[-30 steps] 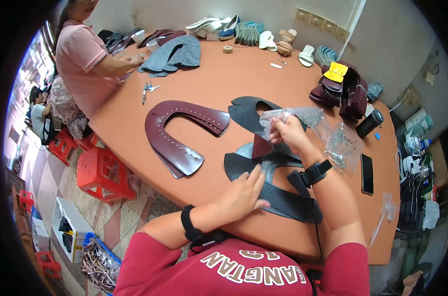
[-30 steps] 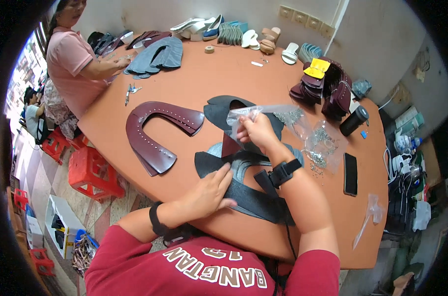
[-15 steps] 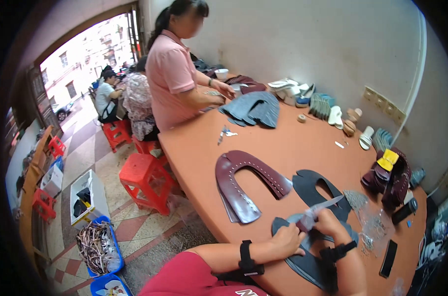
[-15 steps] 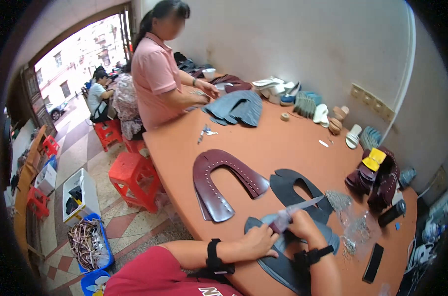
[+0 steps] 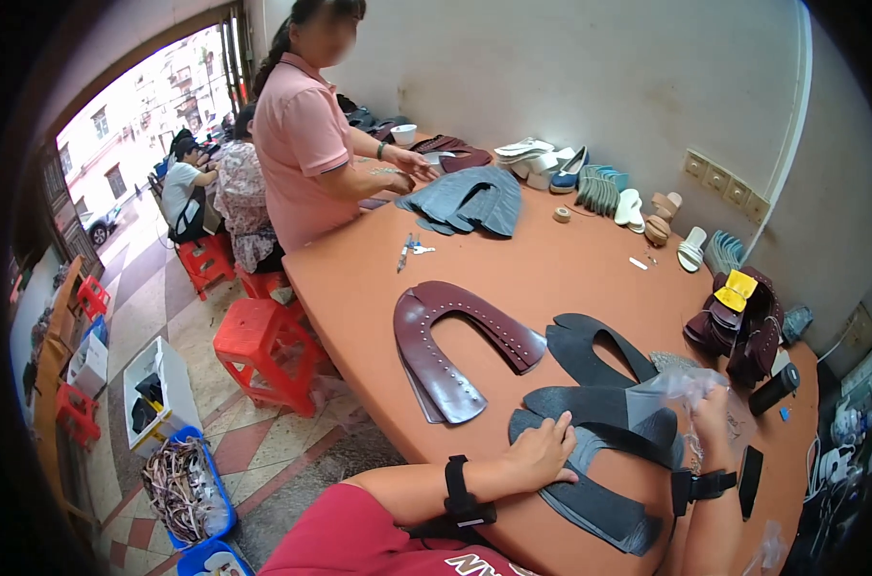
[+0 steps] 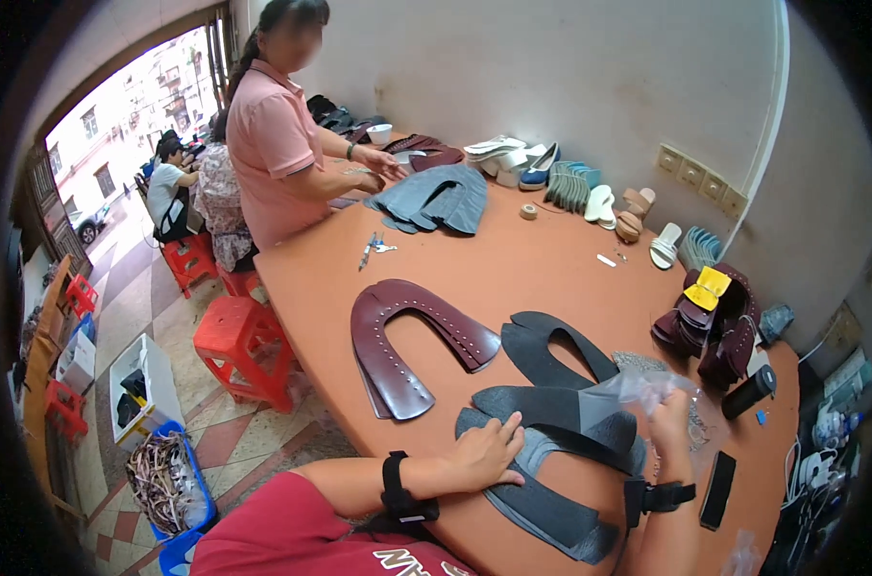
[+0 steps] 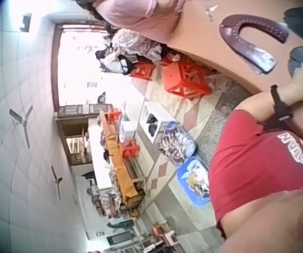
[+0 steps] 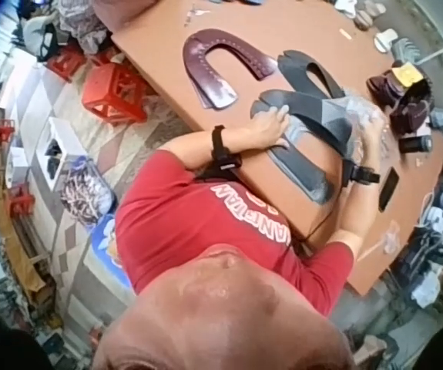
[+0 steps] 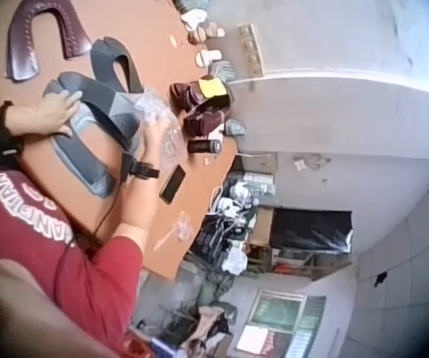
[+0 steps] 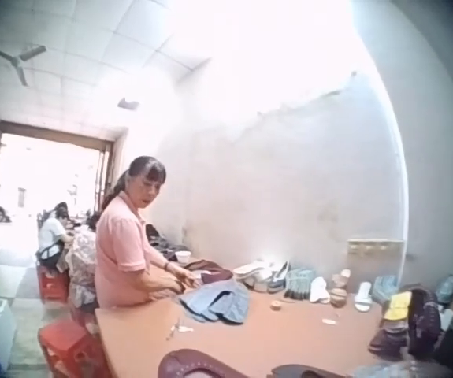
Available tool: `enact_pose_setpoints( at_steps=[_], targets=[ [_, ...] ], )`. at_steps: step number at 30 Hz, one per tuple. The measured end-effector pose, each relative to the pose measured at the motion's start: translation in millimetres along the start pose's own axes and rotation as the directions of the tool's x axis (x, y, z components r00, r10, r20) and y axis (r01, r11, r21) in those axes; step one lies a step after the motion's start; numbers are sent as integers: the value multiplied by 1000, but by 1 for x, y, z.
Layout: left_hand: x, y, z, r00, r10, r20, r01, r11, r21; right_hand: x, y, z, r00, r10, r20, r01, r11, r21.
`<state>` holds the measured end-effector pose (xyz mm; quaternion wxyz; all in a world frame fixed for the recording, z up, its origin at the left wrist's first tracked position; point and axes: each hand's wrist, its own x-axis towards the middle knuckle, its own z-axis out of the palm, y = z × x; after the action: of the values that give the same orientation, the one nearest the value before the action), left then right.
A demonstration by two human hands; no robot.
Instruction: The recorder is organizing and inspecting pre-cut shoe components on a table in a manufacturing setting.
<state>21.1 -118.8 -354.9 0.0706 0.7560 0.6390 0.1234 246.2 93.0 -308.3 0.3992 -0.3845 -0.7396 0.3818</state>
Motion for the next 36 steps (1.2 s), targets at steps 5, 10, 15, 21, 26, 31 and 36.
enact_pose_setpoints(
  at_steps=[5,10,15,21,26,31,36],
  targets=[
    [5,1,1,999,10,-37,-7,996,92,-26,-13,-96,956,170,-241,-179,984,-14],
    [-2,-11,-4,1000,0,-10,1,994,108,-45,-3,-162,929,60,-366,-75,997,-27],
    [3,2,-6,1000,16,14,-18,992,126,-90,-15,-267,733,35,-679,-128,988,-88],
    [34,9,-64,909,32,416,-64,996,64,-155,-19,-324,618,224,-754,-319,947,19],
    [97,33,-81,984,125,129,-119,991,-56,-188,-6,-343,581,352,-734,-385,913,133],
    [126,43,-61,978,119,171,-111,992,-55,-204,-26,-351,514,405,-756,-535,840,85],
    [145,45,-41,983,45,176,-46,999,-3,-224,-4,-372,575,499,-649,-730,670,-132]
  ],
)
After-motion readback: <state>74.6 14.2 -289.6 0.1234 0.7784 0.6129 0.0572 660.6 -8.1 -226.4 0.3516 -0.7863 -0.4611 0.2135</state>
